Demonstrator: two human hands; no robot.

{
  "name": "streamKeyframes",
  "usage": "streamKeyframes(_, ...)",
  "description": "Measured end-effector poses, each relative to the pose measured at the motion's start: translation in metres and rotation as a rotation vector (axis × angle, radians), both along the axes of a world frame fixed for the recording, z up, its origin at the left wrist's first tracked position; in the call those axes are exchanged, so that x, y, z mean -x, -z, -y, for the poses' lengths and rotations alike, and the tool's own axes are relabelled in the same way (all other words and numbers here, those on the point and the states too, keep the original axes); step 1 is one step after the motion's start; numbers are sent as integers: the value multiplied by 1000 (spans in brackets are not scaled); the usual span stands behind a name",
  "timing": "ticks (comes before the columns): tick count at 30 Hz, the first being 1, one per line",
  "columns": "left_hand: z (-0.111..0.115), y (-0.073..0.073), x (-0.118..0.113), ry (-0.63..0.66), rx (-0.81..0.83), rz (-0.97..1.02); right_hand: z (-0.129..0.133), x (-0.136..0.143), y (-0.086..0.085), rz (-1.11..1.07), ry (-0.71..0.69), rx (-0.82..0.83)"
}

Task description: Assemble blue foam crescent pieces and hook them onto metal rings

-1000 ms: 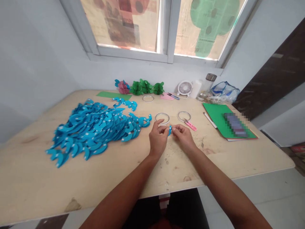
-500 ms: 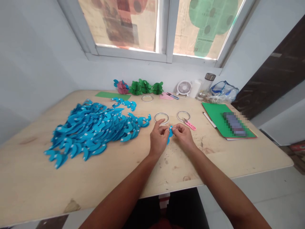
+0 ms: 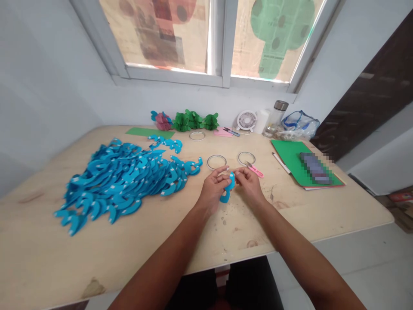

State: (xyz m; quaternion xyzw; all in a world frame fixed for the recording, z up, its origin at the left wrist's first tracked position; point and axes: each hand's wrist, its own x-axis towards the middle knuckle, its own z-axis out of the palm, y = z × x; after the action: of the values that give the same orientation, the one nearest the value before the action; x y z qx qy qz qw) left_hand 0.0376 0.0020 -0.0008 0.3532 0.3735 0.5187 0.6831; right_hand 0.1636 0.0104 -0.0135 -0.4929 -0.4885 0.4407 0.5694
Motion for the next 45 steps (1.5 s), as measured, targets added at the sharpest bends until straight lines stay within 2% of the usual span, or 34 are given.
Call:
streamKeyframes(5, -1, 2, 0, 88, -10, 106, 1, 0, -1, -25, -9, 21)
streamKeyframes(10, -2, 6, 0, 99, -39, 13, -1, -2, 2, -87, -13, 61)
streamKeyframes(19, 0, 3, 0, 115, -56, -92, -1, -2, 0, -164, -14, 114)
streamKeyframes(27, 2, 1, -1, 95, -75, -180, 0, -1, -2, -182, 2, 118)
streamKeyframes(36, 4, 0, -3, 112, -72, -184, -2, -3, 1, -171, 21, 98)
streamKeyframes(45, 2, 3, -4, 29, -84, -230, -1, -1, -6, -147, 27, 29)
